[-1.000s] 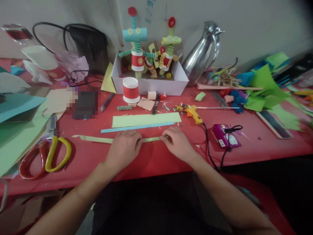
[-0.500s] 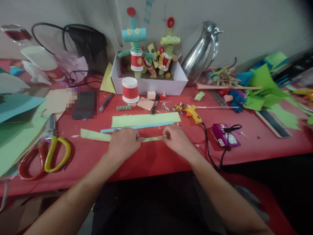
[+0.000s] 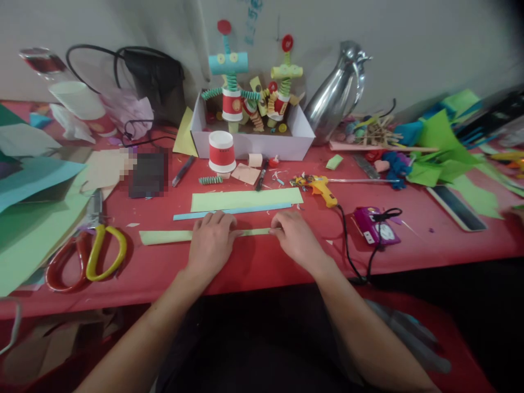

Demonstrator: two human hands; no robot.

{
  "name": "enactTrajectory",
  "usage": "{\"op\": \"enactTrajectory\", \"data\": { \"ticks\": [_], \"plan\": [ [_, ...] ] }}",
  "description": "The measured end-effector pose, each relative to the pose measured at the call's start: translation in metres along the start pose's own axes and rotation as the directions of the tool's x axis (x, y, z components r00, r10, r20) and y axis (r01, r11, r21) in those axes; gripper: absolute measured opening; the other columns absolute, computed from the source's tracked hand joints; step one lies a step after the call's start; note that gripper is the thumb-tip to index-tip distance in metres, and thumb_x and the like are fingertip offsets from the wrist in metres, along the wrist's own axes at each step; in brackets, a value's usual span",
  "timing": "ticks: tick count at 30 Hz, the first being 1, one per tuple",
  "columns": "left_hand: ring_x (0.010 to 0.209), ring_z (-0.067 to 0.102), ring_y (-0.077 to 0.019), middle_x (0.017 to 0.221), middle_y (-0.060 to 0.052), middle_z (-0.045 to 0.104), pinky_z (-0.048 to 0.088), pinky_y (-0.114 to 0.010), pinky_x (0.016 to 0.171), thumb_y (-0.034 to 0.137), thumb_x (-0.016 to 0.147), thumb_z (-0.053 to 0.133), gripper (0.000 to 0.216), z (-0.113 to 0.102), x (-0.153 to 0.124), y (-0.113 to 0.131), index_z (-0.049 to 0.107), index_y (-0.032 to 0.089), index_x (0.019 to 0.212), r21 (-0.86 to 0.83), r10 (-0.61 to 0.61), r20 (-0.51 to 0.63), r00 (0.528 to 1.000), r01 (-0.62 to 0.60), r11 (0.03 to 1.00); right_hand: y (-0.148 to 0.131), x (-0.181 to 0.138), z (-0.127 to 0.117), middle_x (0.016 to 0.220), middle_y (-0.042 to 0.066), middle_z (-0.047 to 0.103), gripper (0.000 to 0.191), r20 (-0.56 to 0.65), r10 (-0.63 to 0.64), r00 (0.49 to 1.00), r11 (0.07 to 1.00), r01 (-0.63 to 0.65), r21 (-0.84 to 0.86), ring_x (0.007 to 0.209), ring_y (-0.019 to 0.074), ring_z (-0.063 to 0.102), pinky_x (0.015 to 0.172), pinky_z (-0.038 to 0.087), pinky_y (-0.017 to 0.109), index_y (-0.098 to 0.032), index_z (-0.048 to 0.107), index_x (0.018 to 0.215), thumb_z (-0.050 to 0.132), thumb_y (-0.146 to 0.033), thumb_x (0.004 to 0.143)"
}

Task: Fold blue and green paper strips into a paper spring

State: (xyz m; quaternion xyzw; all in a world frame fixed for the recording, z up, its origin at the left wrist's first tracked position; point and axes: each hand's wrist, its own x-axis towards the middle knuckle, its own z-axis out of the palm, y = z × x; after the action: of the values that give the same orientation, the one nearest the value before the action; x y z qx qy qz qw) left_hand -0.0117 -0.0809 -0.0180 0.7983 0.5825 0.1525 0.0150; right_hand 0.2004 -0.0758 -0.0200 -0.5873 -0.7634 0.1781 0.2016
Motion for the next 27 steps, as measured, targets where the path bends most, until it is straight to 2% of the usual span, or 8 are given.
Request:
{"op": "enactTrajectory", "data": {
  "ticks": [5, 9, 13, 20, 22, 24, 26, 27],
  "plan": [
    [0.09, 0.058, -0.027, 0.095, -0.008, 0.066, 0.038, -0.038, 0.074, 0.021, 0.087, 0.057, 0.006, 0.003, -0.004, -0.001, 0.059, 0.021, 0.093, -0.003, 0.082, -0.048, 0.995, -0.082, 0.997, 0.0, -0.002, 0.002, 0.085, 0.004, 0.063, 0.014, 0.044, 0.001, 0.999, 0.997, -0.004, 0.074, 0.083, 0.0192, 0.055, 0.074, 0.042, 0.032, -0.02, 0.058, 0.089, 0.058, -0.007, 0.083],
    [0.088, 0.057, -0.025, 0.094, -0.006, 0.066, 0.038, -0.037, 0.075, 0.021, 0.088, 0.055, 0.005, 0.0, -0.008, -0.004, 0.058, 0.021, 0.084, -0.057, 0.103, -0.04, 0.994, -0.106, 0.993, 0.001, -0.007, 0.0, 0.087, 0.004, 0.064, 0.011, 0.038, -0.073, 0.997, 0.995, 0.07, 0.073, 0.087, 0.0197, 0.055, 0.078, 0.043, 0.033, -0.02, 0.059, 0.083, 0.058, -0.009, 0.085],
    [0.086, 0.06, -0.0228, 0.089, -0.004, 0.069, 0.037, -0.037, 0.077, 0.019, 0.089, 0.053, 0.009, -0.001, -0.012, -0.002, 0.058, 0.021, 0.083, -0.109, 0.132, -0.038, 0.991, -0.135, 0.985, 0.004, -0.012, -0.006, 0.086, 0.003, 0.065, 0.012, 0.005, -0.14, 0.99, 0.986, 0.139, 0.089, 0.087, 0.0189, 0.056, 0.077, 0.043, 0.032, -0.021, 0.06, 0.081, 0.056, -0.011, 0.086],
    [0.082, 0.061, -0.0232, 0.085, -0.007, 0.07, 0.038, -0.038, 0.076, 0.018, 0.09, 0.049, 0.016, 0.009, -0.007, 0.025, 0.064, 0.019, 0.086, -0.097, 0.155, -0.094, 0.983, -0.164, 0.982, 0.024, -0.012, -0.019, 0.077, 0.0, 0.068, 0.014, -0.09, -0.037, 0.995, 0.993, 0.046, 0.105, 0.076, 0.0171, 0.06, 0.069, 0.043, 0.03, -0.022, 0.065, 0.078, 0.058, -0.012, 0.084],
    [0.079, 0.06, -0.0228, 0.08, -0.006, 0.069, 0.037, -0.039, 0.076, 0.013, 0.088, 0.048, 0.019, 0.013, -0.003, 0.034, 0.065, 0.018, 0.081, -0.08, 0.153, -0.121, 0.981, -0.164, 0.983, 0.023, -0.013, -0.022, 0.082, 0.003, 0.069, 0.014, -0.121, -0.098, 0.988, 0.995, 0.101, 0.016, 0.083, 0.0199, 0.059, 0.075, 0.043, 0.033, -0.022, 0.067, 0.083, 0.057, -0.012, 0.085],
    [0.077, 0.059, -0.0229, 0.076, -0.007, 0.068, 0.037, -0.04, 0.076, 0.008, 0.085, 0.049, 0.02, 0.017, 0.0, 0.043, 0.065, 0.018, 0.078, -0.066, 0.153, -0.155, 0.976, -0.164, 0.984, 0.017, -0.014, -0.023, 0.096, 0.006, 0.069, 0.016, -0.116, -0.205, 0.972, 0.976, 0.194, -0.098, 0.097, 0.0241, 0.056, 0.083, 0.04, 0.039, -0.023, 0.067, 0.097, 0.058, -0.015, 0.087],
    [0.077, 0.059, -0.023, 0.074, -0.007, 0.067, 0.037, -0.041, 0.075, 0.006, 0.083, 0.049, 0.021, 0.019, 0.002, 0.048, 0.064, 0.018, 0.075, -0.062, 0.176, -0.162, 0.971, -0.188, 0.98, 0.011, -0.013, -0.021, 0.102, 0.007, 0.068, 0.019, -0.065, -0.292, 0.954, 0.945, 0.278, -0.175, 0.102, 0.0256, 0.053, 0.088, 0.037, 0.042, -0.024, 0.067, 0.103, 0.057, -0.018, 0.088],
    [0.076, 0.059, -0.0229, 0.073, -0.007, 0.066, 0.037, -0.041, 0.075, 0.006, 0.083, 0.049, 0.021, 0.019, 0.002, 0.05, 0.064, 0.018, 0.075, -0.065, 0.191, -0.158, 0.969, -0.203, 0.977, 0.01, -0.011, -0.02, 0.099, 0.006, 0.068, 0.017, -0.029, -0.311, 0.95, 0.936, 0.3, -0.185, 0.099, 0.0245, 0.054, 0.087, 0.037, 0.041, -0.024, 0.067, 0.1, 0.055, -0.018, 0.089]
  ]
}}
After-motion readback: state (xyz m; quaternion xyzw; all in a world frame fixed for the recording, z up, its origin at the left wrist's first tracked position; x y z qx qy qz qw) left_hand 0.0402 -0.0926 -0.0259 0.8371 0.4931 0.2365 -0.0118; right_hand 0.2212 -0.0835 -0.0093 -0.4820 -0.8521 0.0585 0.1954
